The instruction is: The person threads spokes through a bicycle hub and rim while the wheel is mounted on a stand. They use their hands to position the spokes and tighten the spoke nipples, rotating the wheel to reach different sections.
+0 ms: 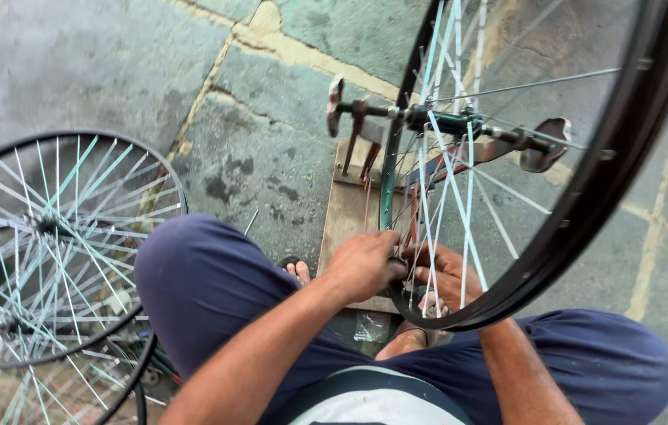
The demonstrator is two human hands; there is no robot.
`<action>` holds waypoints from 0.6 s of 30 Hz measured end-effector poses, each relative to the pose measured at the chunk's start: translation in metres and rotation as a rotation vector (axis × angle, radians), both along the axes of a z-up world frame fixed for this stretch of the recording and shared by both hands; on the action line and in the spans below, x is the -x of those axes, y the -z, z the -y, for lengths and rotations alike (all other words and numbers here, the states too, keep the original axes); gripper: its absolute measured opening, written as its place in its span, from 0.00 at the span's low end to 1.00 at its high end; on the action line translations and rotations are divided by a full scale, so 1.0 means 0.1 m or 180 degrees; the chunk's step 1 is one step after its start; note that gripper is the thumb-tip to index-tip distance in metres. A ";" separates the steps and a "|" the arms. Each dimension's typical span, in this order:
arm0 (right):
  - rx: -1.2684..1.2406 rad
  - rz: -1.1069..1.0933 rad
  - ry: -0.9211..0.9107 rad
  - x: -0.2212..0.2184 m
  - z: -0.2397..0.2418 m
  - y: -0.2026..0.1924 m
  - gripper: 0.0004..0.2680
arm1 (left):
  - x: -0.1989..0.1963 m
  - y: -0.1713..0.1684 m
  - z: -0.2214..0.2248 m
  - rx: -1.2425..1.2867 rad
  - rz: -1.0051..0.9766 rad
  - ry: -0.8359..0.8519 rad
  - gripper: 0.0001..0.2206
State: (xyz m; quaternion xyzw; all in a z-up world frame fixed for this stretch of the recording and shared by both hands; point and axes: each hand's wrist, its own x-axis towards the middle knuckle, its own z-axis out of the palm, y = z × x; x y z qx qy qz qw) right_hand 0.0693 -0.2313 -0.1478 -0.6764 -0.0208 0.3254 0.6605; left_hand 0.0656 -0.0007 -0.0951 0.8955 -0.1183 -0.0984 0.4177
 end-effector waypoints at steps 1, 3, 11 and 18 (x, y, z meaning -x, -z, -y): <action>0.0020 0.0111 0.0070 0.03 -0.03 0.02 0.12 | -0.02 -0.11 -0.04 0.0037 0.0232 -0.0033 0.17; 0.0075 0.0323 0.0215 0.09 -0.08 0.06 0.13 | 0.02 -0.39 -0.09 0.0695 0.0402 -0.0490 0.13; 0.0933 0.0813 0.1151 0.05 -0.02 0.12 0.12 | 0.44 -1.32 0.02 0.1532 0.1453 0.0376 0.16; 0.0714 0.0995 0.1562 -0.05 0.10 0.17 0.11 | 0.61 -0.65 -0.08 0.0132 0.1551 0.0570 0.16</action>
